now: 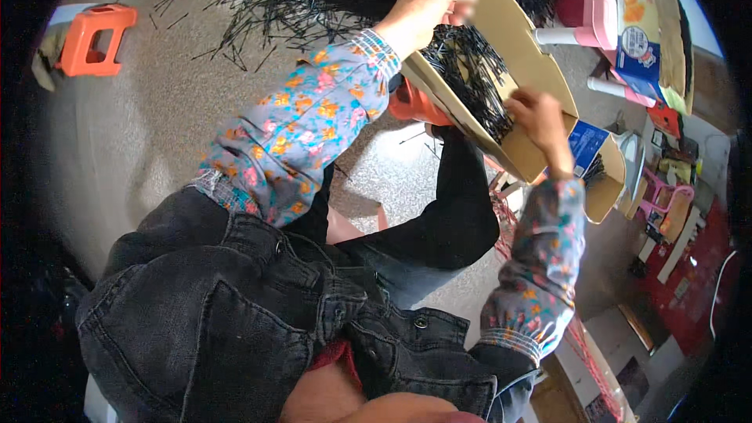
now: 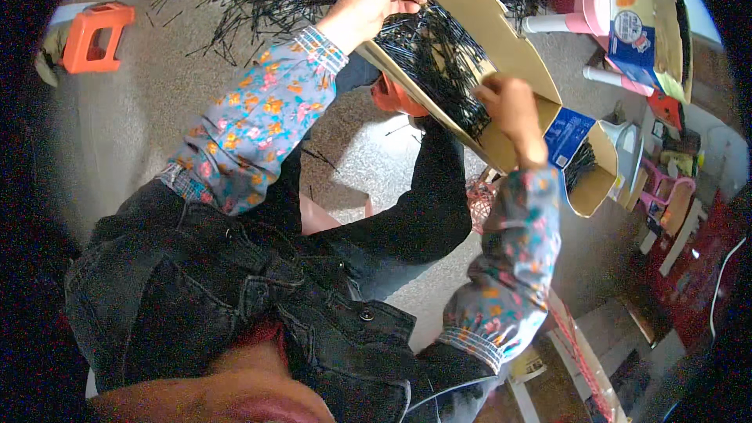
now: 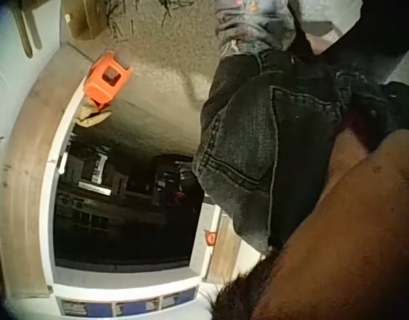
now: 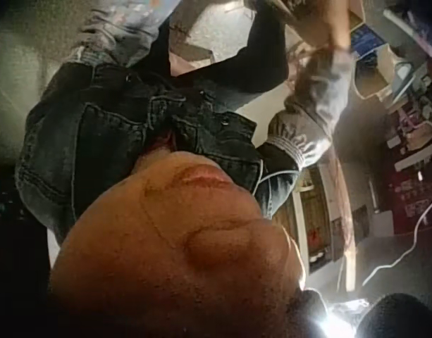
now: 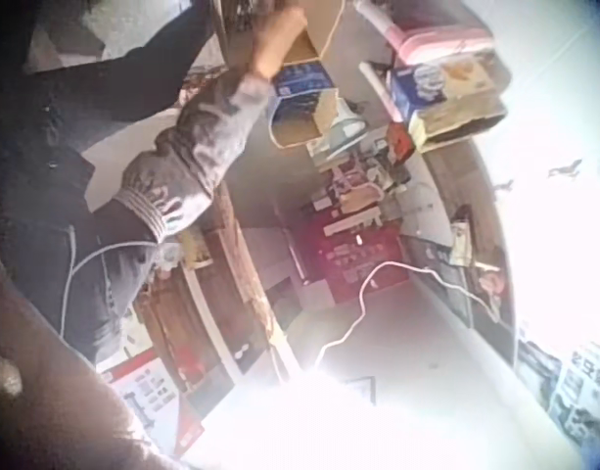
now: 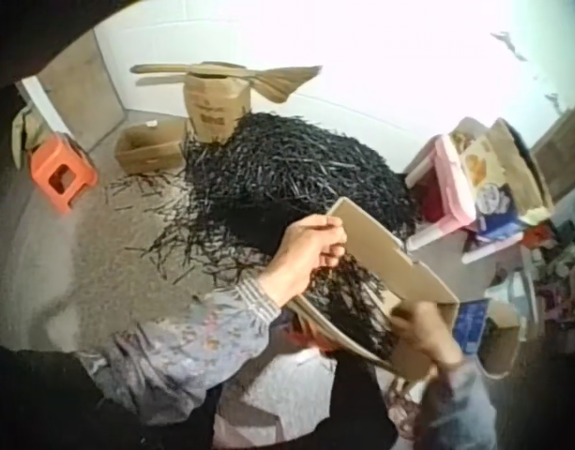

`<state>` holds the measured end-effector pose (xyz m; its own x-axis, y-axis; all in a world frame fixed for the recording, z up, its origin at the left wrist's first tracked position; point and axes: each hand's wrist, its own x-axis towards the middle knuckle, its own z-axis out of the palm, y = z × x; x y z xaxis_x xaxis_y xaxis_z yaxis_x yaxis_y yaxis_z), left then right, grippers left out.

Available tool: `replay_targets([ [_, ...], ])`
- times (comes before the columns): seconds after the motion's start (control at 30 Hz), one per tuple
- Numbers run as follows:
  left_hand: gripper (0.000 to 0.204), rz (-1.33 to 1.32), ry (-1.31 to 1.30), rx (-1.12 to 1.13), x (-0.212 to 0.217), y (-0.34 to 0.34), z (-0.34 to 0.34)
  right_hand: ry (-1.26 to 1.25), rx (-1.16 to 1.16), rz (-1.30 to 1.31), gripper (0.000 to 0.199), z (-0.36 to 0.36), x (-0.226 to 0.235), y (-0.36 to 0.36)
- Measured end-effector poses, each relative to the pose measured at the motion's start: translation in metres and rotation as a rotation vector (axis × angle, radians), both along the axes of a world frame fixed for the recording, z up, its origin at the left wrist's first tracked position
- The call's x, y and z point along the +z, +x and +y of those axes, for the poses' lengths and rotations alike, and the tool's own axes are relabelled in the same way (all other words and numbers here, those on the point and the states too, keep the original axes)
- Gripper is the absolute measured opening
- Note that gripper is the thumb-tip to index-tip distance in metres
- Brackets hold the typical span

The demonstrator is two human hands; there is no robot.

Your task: Packing bundles of black cable ties into a cardboard box.

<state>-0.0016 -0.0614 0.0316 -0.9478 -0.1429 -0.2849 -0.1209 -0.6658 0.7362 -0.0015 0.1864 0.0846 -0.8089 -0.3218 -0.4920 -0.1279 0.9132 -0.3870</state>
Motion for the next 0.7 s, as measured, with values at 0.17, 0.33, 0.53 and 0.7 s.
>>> replay_targets([
  [0.17,0.008,0.065,0.042,0.274,0.014,-0.004,-0.027,0.039,0.227,0.210,0.038,-0.068,-0.078,-0.031],
  [0.33,0.007,0.047,0.140,0.366,0.016,-0.008,-0.029,-0.030,0.521,0.476,0.058,-0.134,-0.104,-0.040],
  [0.53,0.007,0.011,0.153,0.327,0.017,-0.008,-0.033,0.360,0.711,0.407,0.032,-0.126,-0.123,-0.033],
  [0.7,0.009,0.028,0.149,0.301,0.018,-0.009,-0.019,0.436,0.583,0.362,0.032,-0.048,-0.089,-0.020],
])
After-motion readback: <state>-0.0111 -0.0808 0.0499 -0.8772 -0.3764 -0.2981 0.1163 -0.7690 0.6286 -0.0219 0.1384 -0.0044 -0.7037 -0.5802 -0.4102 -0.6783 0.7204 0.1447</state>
